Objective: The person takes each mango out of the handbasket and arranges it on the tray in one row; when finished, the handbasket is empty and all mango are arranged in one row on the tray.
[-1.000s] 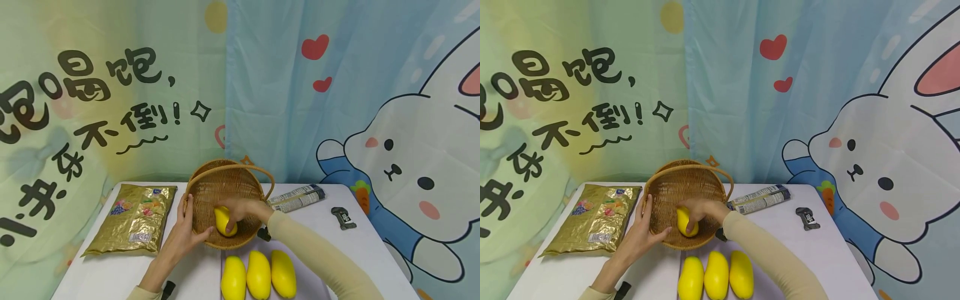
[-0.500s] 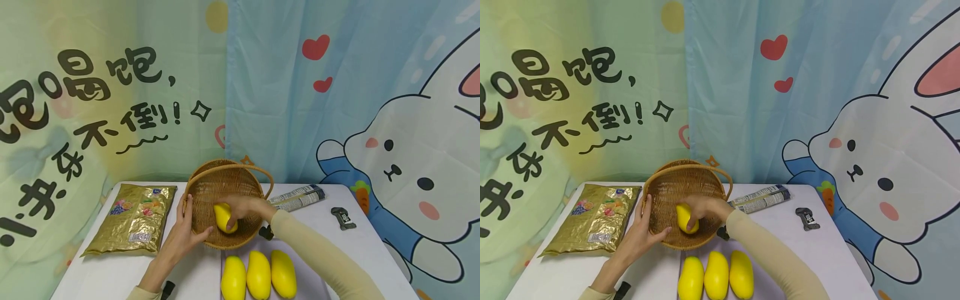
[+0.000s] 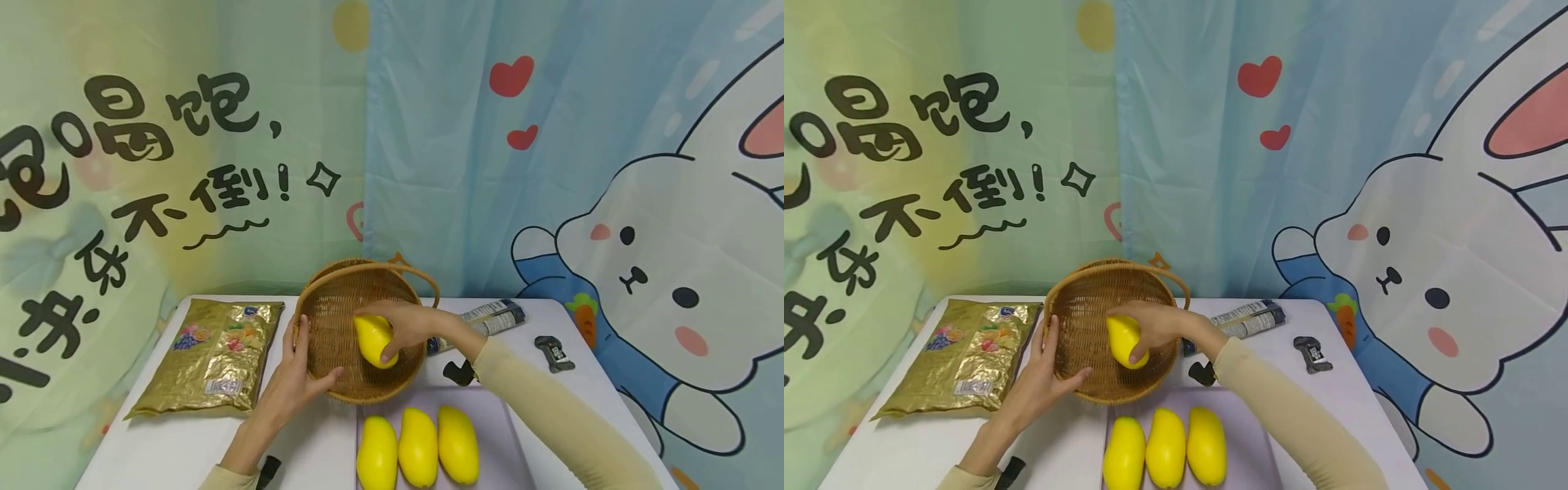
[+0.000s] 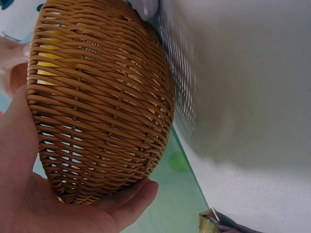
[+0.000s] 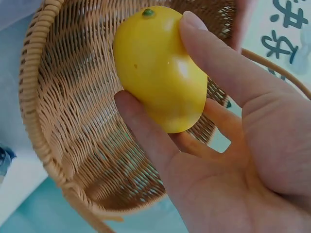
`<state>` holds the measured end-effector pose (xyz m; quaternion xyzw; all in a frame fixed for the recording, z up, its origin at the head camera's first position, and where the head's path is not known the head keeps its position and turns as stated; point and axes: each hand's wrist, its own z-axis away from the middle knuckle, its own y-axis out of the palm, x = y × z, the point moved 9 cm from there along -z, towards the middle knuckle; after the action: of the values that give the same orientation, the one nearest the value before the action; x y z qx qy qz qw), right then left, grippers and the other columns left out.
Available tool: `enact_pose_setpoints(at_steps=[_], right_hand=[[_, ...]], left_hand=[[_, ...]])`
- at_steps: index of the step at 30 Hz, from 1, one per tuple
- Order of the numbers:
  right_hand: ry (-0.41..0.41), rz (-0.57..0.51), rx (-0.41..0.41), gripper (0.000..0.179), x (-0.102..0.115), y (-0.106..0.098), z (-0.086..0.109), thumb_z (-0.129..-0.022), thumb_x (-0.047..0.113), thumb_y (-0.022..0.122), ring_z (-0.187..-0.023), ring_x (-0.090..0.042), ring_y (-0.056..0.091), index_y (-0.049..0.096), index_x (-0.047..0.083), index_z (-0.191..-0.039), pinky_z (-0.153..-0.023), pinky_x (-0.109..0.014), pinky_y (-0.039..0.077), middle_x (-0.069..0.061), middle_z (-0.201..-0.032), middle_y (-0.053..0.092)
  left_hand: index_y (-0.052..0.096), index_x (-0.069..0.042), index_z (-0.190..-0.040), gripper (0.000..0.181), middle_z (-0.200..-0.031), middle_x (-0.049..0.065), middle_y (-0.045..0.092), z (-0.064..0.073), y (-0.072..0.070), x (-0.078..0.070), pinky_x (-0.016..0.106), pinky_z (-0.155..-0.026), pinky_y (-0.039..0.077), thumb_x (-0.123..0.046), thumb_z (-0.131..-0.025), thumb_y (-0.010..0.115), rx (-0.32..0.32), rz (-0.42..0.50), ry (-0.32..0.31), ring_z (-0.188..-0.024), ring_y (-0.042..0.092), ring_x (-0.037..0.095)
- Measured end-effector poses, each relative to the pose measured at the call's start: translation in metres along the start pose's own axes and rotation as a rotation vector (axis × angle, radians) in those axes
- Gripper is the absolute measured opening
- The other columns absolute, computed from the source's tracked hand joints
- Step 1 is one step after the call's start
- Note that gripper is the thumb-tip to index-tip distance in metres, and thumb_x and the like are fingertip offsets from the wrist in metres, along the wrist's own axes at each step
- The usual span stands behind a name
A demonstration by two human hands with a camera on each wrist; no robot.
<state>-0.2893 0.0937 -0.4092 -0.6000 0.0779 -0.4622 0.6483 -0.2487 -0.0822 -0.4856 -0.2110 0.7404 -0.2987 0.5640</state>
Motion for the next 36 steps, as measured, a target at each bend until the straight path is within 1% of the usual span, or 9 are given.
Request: enact_pose_setpoints(at_steps=[6,11,13,16,20,24,29,33,36], right_hand=[[-0.038,0.007,-0.025,0.091,0.005,-0.012,0.018,-0.083,0.022,0.086,-0.147,-0.031,0.038,0.035,0.013,-0.158,-0.116,-0.049,0.038,-0.011,-0.162,0.037],[0.000,-0.012,-0.026,0.091,0.013,-0.020,0.038,-0.084,0.019,0.085,-0.146,-0.030,0.040,0.034,0.017,-0.160,-0.111,-0.047,0.043,-0.010,-0.165,0.032],[0.014,-0.032,-0.029,0.091,0.016,-0.023,0.050,-0.084,0.018,0.085,-0.145,-0.030,0.040,0.033,0.019,-0.160,-0.109,-0.046,0.045,-0.011,-0.165,0.030],[0.001,-0.069,-0.039,0.092,0.020,-0.029,0.067,-0.084,0.015,0.084,-0.143,-0.031,0.042,0.033,0.018,-0.160,-0.103,-0.046,0.049,-0.011,-0.166,0.028],[-0.003,-0.110,-0.044,0.093,0.019,-0.034,0.088,-0.084,0.012,0.084,-0.137,-0.029,0.047,0.032,0.021,-0.160,-0.096,-0.043,0.055,-0.008,-0.165,0.029],[0.040,-0.155,-0.039,0.093,0.012,-0.036,0.108,-0.084,0.012,0.084,-0.135,-0.027,0.047,0.033,0.027,-0.160,-0.096,-0.042,0.055,-0.006,-0.165,0.028],[0.085,-0.221,-0.053,0.090,-0.002,-0.031,0.137,-0.085,0.015,0.084,-0.140,-0.032,0.044,0.034,0.022,-0.159,-0.100,-0.046,0.054,-0.011,-0.167,0.024],[0.117,-0.260,-0.081,0.090,-0.019,-0.023,0.161,-0.084,0.018,0.084,-0.138,-0.033,0.045,0.034,0.019,-0.159,-0.098,-0.042,0.055,-0.012,-0.165,0.027],[0.156,-0.314,-0.098,0.090,-0.037,-0.009,0.178,-0.083,0.020,0.085,-0.134,-0.035,0.047,0.035,0.020,-0.158,-0.096,-0.041,0.057,-0.012,-0.164,0.031]], left_hand=[[-0.007,-0.015,-0.164,0.120,-0.169,0.020,-0.009,-0.001,0.000,0.001,0.025,-0.057,0.050,-0.052,-0.086,0.077,-0.002,0.000,-0.006,-0.073,0.066,0.024],[-0.007,-0.014,-0.164,0.121,-0.169,0.020,-0.009,0.000,-0.001,0.004,0.025,-0.054,0.049,-0.051,-0.086,0.078,0.005,0.012,-0.025,-0.065,0.062,0.019],[-0.006,-0.013,-0.164,0.121,-0.169,0.020,-0.008,0.000,-0.001,0.005,0.026,-0.056,0.050,-0.050,-0.085,0.079,0.004,0.013,-0.027,-0.069,0.065,0.022],[-0.005,-0.012,-0.164,0.122,-0.169,0.021,-0.007,0.000,-0.002,0.005,0.026,-0.059,0.051,-0.051,-0.085,0.079,0.006,0.012,-0.030,-0.076,0.067,0.027],[-0.006,-0.013,-0.164,0.121,-0.169,0.022,-0.007,0.000,-0.002,0.005,0.026,-0.056,0.051,-0.052,-0.086,0.078,0.014,0.012,-0.038,-0.074,0.067,0.026],[-0.007,-0.014,-0.164,0.121,-0.169,0.021,-0.009,-0.001,-0.002,0.006,0.027,-0.055,0.050,-0.051,-0.086,0.078,0.020,0.026,-0.039,-0.072,0.066,0.024],[-0.006,-0.011,-0.164,0.121,-0.169,0.021,-0.008,0.000,-0.001,0.007,0.026,-0.058,0.051,-0.052,-0.086,0.078,0.020,0.031,-0.037,-0.080,0.068,0.028],[-0.005,-0.011,-0.164,0.121,-0.169,0.020,-0.008,-0.001,-0.002,0.006,0.026,-0.057,0.050,-0.052,-0.086,0.078,0.013,0.032,-0.037,-0.079,0.068,0.028],[-0.004,-0.010,-0.164,0.121,-0.169,0.021,-0.007,-0.001,-0.002,0.006,0.027,-0.057,0.050,-0.050,-0.086,0.079,0.007,0.032,-0.033,-0.079,0.067,0.029]])
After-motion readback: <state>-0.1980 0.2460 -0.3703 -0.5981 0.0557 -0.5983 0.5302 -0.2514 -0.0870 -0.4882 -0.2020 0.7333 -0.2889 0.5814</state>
